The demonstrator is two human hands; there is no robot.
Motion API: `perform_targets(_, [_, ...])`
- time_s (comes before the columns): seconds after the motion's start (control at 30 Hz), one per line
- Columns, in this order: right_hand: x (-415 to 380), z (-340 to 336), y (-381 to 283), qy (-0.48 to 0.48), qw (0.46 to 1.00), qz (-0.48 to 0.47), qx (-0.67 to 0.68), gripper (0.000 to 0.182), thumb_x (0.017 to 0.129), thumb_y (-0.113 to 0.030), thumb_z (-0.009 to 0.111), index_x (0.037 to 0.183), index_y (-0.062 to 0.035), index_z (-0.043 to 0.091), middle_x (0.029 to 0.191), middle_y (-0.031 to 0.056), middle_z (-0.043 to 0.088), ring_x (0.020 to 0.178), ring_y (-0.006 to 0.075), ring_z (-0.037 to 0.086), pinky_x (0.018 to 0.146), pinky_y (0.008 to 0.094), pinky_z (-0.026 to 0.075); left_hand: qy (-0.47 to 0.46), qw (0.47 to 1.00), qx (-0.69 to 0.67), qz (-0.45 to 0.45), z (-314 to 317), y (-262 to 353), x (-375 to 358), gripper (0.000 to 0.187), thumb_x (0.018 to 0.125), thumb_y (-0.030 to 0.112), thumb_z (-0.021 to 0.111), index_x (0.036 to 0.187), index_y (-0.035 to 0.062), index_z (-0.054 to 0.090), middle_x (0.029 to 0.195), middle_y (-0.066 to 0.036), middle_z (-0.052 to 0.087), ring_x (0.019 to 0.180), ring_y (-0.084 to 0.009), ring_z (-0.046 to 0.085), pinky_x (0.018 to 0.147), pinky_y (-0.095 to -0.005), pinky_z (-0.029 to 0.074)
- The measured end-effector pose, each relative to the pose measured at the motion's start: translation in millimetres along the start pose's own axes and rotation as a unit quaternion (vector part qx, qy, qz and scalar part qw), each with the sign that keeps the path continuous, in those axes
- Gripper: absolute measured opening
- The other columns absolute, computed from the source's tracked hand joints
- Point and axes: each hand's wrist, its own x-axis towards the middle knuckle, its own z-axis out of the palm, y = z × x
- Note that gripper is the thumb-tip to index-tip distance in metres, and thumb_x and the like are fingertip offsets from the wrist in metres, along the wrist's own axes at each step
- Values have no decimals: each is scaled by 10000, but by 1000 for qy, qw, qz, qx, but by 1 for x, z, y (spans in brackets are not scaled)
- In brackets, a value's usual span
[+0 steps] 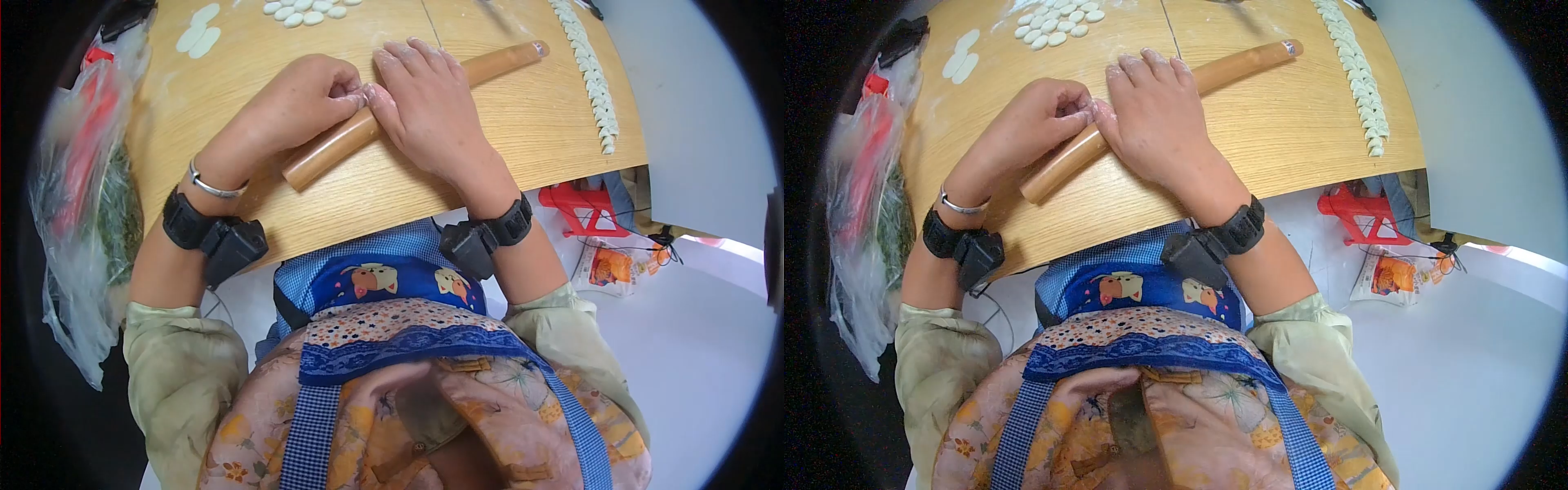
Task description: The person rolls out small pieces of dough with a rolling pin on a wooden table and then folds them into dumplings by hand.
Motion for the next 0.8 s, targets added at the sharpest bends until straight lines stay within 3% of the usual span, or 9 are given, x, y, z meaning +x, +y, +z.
perform_targets(0.27, [-39, -27, -1, -27, 1000, 3, 16, 494, 1000, -366, 556, 1337, -8, 598, 1412, 161, 595, 1390, 377, 464, 1208, 560, 260, -1, 1000, 11, 5, -1, 2, -1, 205, 939, 168, 657, 916, -36, 654, 707, -12, 589, 670, -87, 504, 609, -296, 440])
perform_targets(0.47, [-67, -44, -6, -58, 998, 32, 25, 533, 995, -381, 565, 1388, -20, 559, 1436, 160, 559, 1424, 367, 429, 1232, 582, 195, 6, 1000, 5, 14, -1, 1, -1, 239, 963, 198, 635, 926, -36, 666, 685, -17, 588, 649, -75, 531, 575, -262, 438])
perform_targets(0.53, [-68, -44, -7, -62, 997, 37, 27, 533, 994, -383, 569, 1381, -18, 566, 1432, 162, 560, 1435, 361, 418, 1235, 581, 185, -28, 996, -52, -69, -4, 10, -1, 355, 1018, 303, 597, 915, -27, 676, 665, -33, 597, 595, -86, 543, 544, -251, 443])
perform_targets(0.63, [-61, -41, -6, -50, 998, 31, 28, 521, 995, -381, 570, 1367, -17, 576, 1420, 157, 566, 1423, 361, 428, 1233, 582, 188, -4, 988, -110, -110, -4, 11, 2, 488, 1052, 420, 546, 899, -24, 677, 651, -43, 608, 550, -104, 546, 523, -249, 448])
perform_targets(0.73, [-48, -33, -5, -46, 998, 22, 27, 501, 997, -379, 568, 1341, -16, 589, 1401, 153, 578, 1406, 363, 442, 1223, 584, 204, 8, 988, -126, -84, -3, 11, 0, 574, 1057, 500, 512, 878, -24, 667, 658, -56, 625, 548, -114, 556, 525, -252, 459])
perform_targets(0.8, [-41, -29, -5, -42, 999, 16, 24, 492, 997, -374, 567, 1330, -13, 592, 1391, 154, 586, 1394, 367, 452, 1214, 587, 220, -3, 988, -115, -101, -4, 10, 3, 516, 1045, 452, 551, 874, -22, 665, 660, -48, 616, 558, -102, 541, 529, -252, 450])
